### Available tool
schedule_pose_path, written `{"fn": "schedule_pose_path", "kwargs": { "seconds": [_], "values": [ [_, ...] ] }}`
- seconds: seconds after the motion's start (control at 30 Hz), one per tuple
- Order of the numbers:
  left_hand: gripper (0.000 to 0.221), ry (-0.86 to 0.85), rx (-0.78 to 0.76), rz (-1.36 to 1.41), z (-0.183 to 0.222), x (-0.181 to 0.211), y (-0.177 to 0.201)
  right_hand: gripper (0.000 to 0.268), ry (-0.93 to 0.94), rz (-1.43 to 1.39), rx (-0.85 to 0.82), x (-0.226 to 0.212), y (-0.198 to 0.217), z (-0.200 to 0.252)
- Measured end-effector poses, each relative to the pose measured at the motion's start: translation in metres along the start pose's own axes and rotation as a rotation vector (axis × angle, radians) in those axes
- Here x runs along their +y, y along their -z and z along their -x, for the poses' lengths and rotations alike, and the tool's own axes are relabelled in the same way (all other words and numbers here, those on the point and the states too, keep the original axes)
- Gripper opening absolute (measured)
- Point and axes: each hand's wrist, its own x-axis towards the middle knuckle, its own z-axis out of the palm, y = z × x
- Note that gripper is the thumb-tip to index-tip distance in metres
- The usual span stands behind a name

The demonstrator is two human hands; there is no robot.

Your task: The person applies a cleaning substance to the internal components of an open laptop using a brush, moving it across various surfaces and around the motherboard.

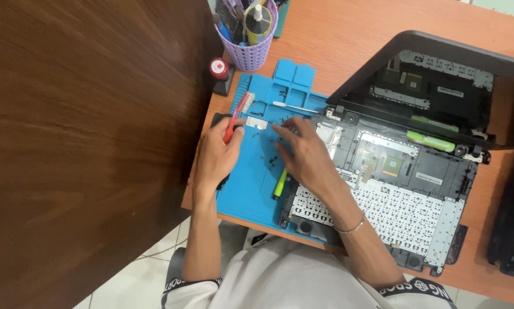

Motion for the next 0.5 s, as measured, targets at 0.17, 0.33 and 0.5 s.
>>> {"fn": "schedule_pose_path", "kwargs": {
  "seconds": [0.17,0.33,0.5],
  "values": [
    [0.03,-0.091,-0.006,-0.053,0.013,0.0,0.0,0.037,-0.094,-0.037,0.058,0.003,0.031,0.016],
    [0.028,-0.182,-0.055,-0.177,0.033,0.005,-0.008,0.046,-0.156,0.045,0.092,0.016,0.063,0.041],
    [0.027,-0.176,-0.077,-0.384,0.047,0.006,-0.023,0.056,-0.147,0.11,0.083,0.032,0.081,0.058]
  ]
}}
